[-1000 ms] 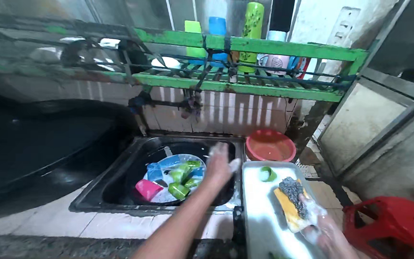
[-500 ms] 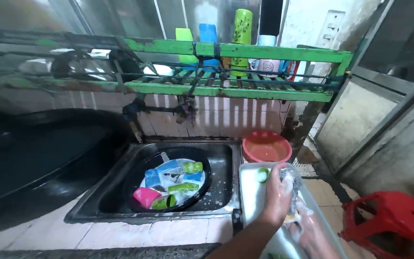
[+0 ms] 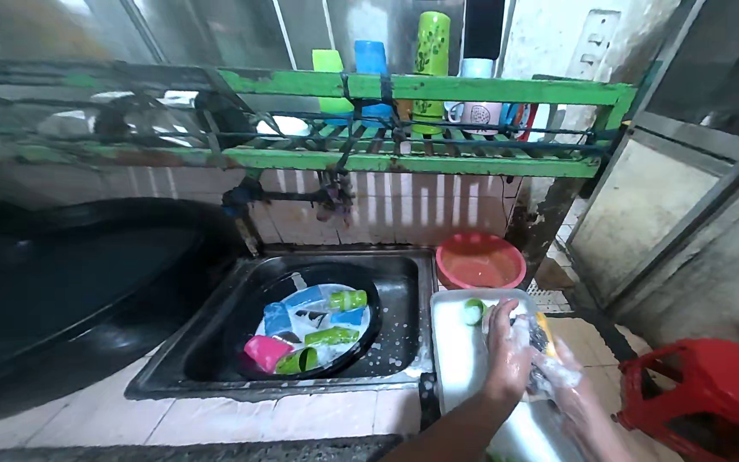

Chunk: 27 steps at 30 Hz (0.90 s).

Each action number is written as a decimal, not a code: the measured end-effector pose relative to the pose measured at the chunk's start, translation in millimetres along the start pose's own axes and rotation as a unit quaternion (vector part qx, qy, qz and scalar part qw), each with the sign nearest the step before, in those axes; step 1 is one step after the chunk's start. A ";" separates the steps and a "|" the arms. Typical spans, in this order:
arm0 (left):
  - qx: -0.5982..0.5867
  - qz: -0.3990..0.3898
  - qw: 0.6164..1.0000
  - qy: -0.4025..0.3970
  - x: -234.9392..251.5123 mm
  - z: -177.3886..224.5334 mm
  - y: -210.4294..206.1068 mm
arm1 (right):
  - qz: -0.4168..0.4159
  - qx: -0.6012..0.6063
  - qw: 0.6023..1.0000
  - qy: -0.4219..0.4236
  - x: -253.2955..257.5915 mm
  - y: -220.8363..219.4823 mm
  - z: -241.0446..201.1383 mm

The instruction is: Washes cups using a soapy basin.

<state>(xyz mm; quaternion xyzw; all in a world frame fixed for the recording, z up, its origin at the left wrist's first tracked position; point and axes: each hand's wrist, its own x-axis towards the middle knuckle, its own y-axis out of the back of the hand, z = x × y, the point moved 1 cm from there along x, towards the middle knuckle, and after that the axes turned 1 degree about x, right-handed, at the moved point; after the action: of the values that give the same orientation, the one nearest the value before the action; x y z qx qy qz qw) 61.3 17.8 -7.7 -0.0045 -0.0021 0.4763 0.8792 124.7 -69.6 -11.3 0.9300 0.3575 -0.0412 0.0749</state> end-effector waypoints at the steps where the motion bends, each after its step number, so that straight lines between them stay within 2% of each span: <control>1: 0.056 -0.029 0.998 -0.010 10.1 -3.6 2.2 | -0.002 -0.088 0.996 0.014 5.8 11.9 5.3; 3: 0.233 -0.088 0.967 -0.053 36.6 -3.8 4.7 | -0.033 -0.271 0.958 0.082 11.9 27.7 23.1; 5: 0.417 -0.163 0.890 -0.085 62.7 -7.7 -1.4 | -0.097 -0.410 0.901 0.104 6.7 27.6 35.2; 7: 0.537 -0.229 0.810 -0.050 76.0 -15.2 -6.4 | -0.182 -0.508 0.838 0.083 4.8 20.2 38.0; 9: 0.622 -0.253 0.740 0.025 80.0 -22.9 -7.3 | -0.244 -0.571 0.781 0.068 7.3 13.3 40.4; 10: 0.648 -0.253 0.716 0.051 83.3 -27.6 -7.0 | -0.264 -0.580 0.768 0.067 9.0 12.6 43.8; 12: 0.681 -0.246 0.687 0.064 88.4 -38.0 -2.8 | -0.278 -0.554 0.781 0.076 10.0 16.0 49.2; 14: 0.669 -0.247 0.696 0.077 84.6 -44.4 4.9 | -0.261 -0.503 0.819 0.087 6.1 19.3 48.3; 16: 0.635 -0.239 0.729 0.091 80.1 -45.4 16.2 | -0.237 -0.467 0.846 0.095 2.0 17.8 39.3; 19: 0.555 -0.201 0.803 0.085 83.6 -36.7 29.4 | -0.212 -0.444 0.863 0.119 6.0 16.6 41.7; 21: 0.482 -0.148 0.864 0.008 78.3 -21.2 35.2 | -0.198 -0.418 0.882 0.093 7.4 18.0 42.7; 24: 0.285 -0.024 0.949 -0.133 55.0 -6.6 34.4 | -0.116 -0.271 0.955 -0.014 8.1 20.2 36.3; 26: 0.132 0.054 0.979 -0.147 30.0 -5.2 24.9 | -0.046 -0.140 0.985 -0.088 5.0 12.6 21.8; 27: 0.055 0.094 0.985 -0.133 19.3 -6.1 19.6 | -0.025 -0.084 0.992 -0.088 -0.3 5.9 12.3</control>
<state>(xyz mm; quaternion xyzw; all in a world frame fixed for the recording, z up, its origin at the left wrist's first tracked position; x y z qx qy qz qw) 55.5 44.6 -13.9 0.1070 -0.0927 0.5525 0.8214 128.1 -76.3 -22.7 0.9042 0.3743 -0.0948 0.1825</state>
